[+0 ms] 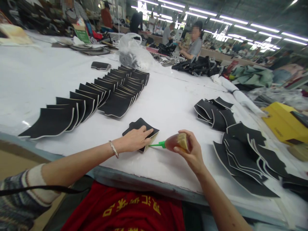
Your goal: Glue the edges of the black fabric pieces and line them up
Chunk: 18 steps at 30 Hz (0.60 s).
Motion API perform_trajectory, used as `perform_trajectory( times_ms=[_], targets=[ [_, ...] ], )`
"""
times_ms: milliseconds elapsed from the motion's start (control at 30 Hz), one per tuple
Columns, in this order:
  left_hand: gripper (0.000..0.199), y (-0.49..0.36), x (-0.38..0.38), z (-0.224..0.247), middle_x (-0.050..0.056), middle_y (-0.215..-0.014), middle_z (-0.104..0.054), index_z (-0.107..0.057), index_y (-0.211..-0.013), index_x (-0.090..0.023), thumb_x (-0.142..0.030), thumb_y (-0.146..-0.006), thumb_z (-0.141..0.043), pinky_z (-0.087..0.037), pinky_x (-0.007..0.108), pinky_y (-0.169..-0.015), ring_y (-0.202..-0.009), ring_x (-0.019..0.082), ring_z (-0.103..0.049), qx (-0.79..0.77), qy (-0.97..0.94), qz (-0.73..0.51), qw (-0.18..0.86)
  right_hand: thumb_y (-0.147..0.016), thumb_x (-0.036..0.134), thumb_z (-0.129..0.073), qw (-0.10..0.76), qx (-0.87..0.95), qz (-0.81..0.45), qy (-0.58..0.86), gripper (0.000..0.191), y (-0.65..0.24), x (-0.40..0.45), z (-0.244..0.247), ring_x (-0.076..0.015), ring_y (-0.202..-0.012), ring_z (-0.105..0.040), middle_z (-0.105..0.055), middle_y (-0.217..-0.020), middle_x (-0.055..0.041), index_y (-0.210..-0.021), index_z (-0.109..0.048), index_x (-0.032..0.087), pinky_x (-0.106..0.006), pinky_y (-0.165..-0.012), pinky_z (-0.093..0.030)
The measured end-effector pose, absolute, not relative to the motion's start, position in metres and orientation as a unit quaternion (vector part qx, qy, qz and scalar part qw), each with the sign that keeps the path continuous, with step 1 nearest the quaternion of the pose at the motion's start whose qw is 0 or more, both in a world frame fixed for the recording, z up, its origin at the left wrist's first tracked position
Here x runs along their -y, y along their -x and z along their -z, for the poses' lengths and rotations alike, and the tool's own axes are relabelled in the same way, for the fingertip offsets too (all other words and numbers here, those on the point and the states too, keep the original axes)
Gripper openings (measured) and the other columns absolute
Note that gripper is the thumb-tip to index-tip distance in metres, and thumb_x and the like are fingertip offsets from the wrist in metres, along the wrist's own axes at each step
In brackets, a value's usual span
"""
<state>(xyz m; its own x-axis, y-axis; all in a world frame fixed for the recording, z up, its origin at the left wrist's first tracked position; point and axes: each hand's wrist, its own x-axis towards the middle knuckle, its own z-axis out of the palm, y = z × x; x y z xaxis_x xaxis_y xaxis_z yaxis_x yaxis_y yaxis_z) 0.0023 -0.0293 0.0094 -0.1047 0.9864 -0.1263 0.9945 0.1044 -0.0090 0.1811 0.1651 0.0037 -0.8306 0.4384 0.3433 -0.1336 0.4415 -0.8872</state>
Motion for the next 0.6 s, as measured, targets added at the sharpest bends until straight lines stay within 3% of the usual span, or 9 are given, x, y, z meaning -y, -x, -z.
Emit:
perform_trajectory(
  times_ms=[200, 333, 467, 533, 600],
  targets=[
    [0.028, 0.004, 0.028, -0.011, 0.013, -0.151, -0.04, -0.069, -0.094, -0.014, -0.017, -0.095, -0.04, -0.049, 0.031, -0.076, -0.113, 0.028, -0.05, -0.764, -0.632, -0.033, 0.127, -0.065, 0.043, -0.085, 0.28, 0.532, -0.772, 0.206, 0.051, -0.175, -0.165, 0.0, -0.0197, -0.084, -0.064, -0.066, -0.095, -0.0027, -0.106, -0.063, 0.021, -0.032, -0.069, -0.059],
    [0.036, 0.005, 0.031, -0.017, 0.01, -0.127, -0.059, -0.064, -0.121, -0.017, -0.03, -0.097, -0.041, -0.044, 0.031, -0.093, -0.108, 0.022, -0.055, -0.803, -0.539, -0.161, 0.197, -0.065, 0.041, -0.085, 0.299, 0.257, -0.887, 0.241, 0.058, -0.172, -0.197, -0.013, -0.0212, -0.088, -0.068, -0.067, -0.099, -0.008, -0.11, -0.06, 0.016, -0.026, -0.061, -0.064],
    [0.042, 0.008, 0.042, -0.018, 0.013, -0.116, -0.059, -0.058, -0.127, -0.017, -0.04, -0.095, -0.045, -0.045, 0.033, -0.087, -0.104, 0.024, -0.059, -0.907, -0.368, -0.185, 0.089, -0.073, 0.043, -0.079, 0.37, 0.067, -0.911, 0.17, 0.065, -0.175, -0.215, -0.042, -0.0219, -0.083, -0.069, -0.065, -0.096, -0.0115, -0.126, -0.055, 0.014, -0.025, -0.054, -0.066],
    [0.039, 0.014, 0.05, -0.015, 0.014, -0.113, -0.059, -0.06, -0.118, -0.015, -0.04, -0.088, -0.056, -0.044, 0.033, -0.079, -0.102, 0.028, -0.059, -0.945, -0.287, -0.153, 0.042, -0.074, 0.038, -0.081, 0.394, -0.034, -0.91, 0.121, 0.067, -0.18, -0.218, -0.056, -0.0224, -0.081, -0.07, -0.067, -0.097, -0.0116, -0.132, -0.053, 0.02, -0.027, -0.056, -0.067],
    [0.034, 0.023, 0.055, -0.009, 0.009, -0.096, -0.062, -0.061, -0.106, -0.015, -0.036, -0.08, -0.066, -0.042, 0.03, -0.07, -0.09, 0.026, -0.06, -0.952, -0.244, -0.167, 0.08, -0.063, 0.038, -0.091, 0.389, -0.188, -0.882, 0.19, 0.068, -0.187, -0.223, -0.06, -0.0218, -0.075, -0.071, -0.07, -0.096, -0.0088, -0.124, -0.061, 0.031, -0.025, -0.052, -0.067]
  ],
)
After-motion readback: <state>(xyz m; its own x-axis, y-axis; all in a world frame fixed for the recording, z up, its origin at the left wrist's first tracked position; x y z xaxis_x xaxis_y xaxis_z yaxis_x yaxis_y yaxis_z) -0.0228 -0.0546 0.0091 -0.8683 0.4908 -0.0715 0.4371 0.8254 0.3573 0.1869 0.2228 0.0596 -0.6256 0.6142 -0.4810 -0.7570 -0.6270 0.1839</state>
